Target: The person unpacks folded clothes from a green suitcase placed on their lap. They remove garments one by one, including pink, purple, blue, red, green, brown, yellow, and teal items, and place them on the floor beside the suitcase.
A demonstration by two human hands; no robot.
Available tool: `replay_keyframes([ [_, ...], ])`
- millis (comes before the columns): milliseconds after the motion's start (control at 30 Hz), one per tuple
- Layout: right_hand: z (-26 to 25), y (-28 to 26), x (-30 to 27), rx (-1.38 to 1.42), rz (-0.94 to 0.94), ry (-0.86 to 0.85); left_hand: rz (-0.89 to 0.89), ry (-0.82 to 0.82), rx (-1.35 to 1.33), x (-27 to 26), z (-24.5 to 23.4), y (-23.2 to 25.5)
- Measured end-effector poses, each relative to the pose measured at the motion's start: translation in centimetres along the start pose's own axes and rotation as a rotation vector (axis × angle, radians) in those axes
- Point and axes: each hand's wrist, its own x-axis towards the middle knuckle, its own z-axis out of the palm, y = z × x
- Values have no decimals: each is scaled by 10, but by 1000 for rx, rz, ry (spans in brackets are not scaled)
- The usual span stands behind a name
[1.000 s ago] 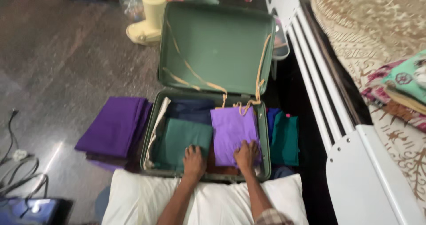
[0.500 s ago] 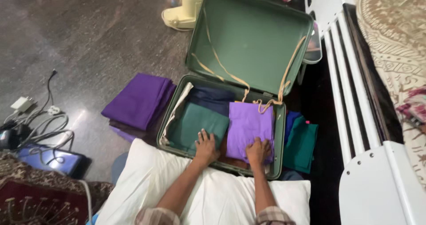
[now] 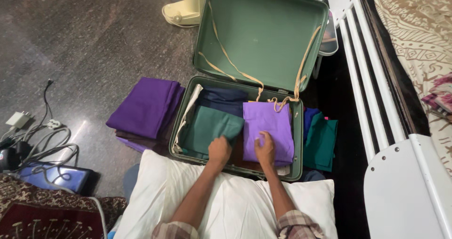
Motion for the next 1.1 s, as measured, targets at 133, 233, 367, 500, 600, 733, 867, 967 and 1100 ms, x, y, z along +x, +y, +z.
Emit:
replay_keyframes([
  [133,22,-39,-7,774,674,-341,47,63,-230,-6,-38,21],
  [233,18,-55,-15,1124,1028,-564,97,-82,-220,-7,-55,27],
  [367,16,-49,-15,1072,1049,-667,204,-371,-247,-4,-52,13],
  [500,30,-30,-19,990,983,-702,-17,-324,-66,7,-35,-16],
  [600,36,-21,-22,1197,1078,-746,-94,-84,55,29,-32,-58],
  [733,47,-25,-30,799,1006,-938,-359,-8,-91,50,-18,-108],
  [867,50,-33,-32,372,490,-998,-366,57,-92,52,-8,-119],
  [967,47,-36,-28,300,528,-1008,-401,52,-129,46,-23,-111],
  [1100,39,-34,-24,207,786,-968,-232,272,-57,32,-54,-84],
])
